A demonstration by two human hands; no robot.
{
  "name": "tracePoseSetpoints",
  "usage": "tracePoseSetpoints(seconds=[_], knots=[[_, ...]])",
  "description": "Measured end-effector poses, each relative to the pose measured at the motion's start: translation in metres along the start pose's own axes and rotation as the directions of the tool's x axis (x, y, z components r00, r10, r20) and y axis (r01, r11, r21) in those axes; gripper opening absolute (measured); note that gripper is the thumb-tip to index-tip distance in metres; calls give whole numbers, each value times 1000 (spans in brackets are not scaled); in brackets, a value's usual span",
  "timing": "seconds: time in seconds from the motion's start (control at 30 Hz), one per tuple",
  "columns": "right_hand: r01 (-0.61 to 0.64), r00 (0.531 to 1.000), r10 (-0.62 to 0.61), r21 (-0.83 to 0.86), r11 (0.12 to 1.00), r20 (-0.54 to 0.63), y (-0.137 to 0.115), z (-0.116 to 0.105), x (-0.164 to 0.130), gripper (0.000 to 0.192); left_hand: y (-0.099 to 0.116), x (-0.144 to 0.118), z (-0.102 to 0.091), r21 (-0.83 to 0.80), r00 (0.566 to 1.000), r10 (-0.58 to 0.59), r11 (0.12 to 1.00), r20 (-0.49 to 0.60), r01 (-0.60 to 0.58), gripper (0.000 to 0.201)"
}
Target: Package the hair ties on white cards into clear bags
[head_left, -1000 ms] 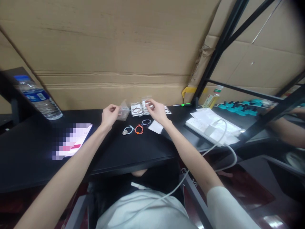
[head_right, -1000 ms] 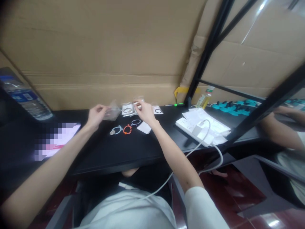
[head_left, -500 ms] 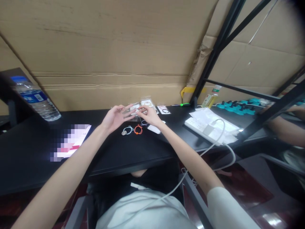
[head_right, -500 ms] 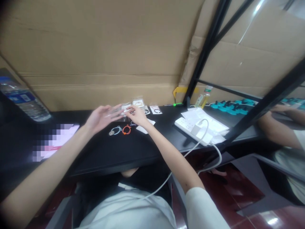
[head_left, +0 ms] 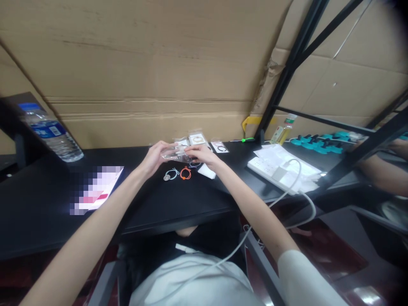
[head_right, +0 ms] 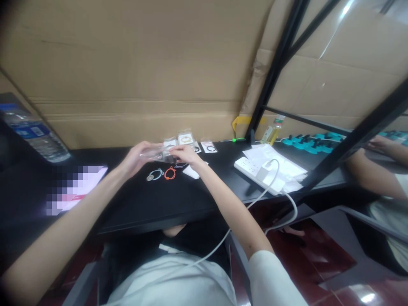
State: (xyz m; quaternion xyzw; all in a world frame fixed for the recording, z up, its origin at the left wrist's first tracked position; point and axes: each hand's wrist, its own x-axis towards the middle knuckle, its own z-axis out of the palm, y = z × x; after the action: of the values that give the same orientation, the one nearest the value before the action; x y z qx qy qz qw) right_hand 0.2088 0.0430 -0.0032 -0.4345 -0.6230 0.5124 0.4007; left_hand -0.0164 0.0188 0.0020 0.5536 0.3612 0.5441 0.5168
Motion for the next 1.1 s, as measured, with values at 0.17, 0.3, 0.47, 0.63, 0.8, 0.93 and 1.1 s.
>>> tracePoseSetpoints(seconds=[0.17, 0.3, 0.47, 0.63, 0.8, 0.93, 1.1], knots=[[3, 987, -28, -161, 987, -156, 15, -7, 13, 11, -8, -2, -6, 693, 939, 305, 712, -159, -114, 23], [0, 960, -89, -318, 948, -267, 22, -12, 20, 10, -5, -9, -3, 831, 846, 532, 490, -45, -264, 46], [-11, 943, -142, -454, 891, -301, 18, -11, 18, 8, 1, -12, 1, 898, 768, 610, 203, 197, -391, 44], [37, 948, -164, -417, 908, -273, 20, -9, 18, 8, -2, -12, 5, 867, 769, 489, 52, 411, -496, 34], [60, 948, -177, -395, 917, -266, 23, -8, 20, 9, -8, -14, 11, 869, 808, 445, 116, 387, -481, 30], [102, 950, -192, -336, 936, -247, 18, -5, 16, 9, -16, -13, 11, 869, 838, 419, 187, 351, -458, 46], [155, 954, -212, -253, 955, -214, 10, 1, 11, 13, -21, -8, 7, 881, 865, 390, 216, 317, -421, 47]])
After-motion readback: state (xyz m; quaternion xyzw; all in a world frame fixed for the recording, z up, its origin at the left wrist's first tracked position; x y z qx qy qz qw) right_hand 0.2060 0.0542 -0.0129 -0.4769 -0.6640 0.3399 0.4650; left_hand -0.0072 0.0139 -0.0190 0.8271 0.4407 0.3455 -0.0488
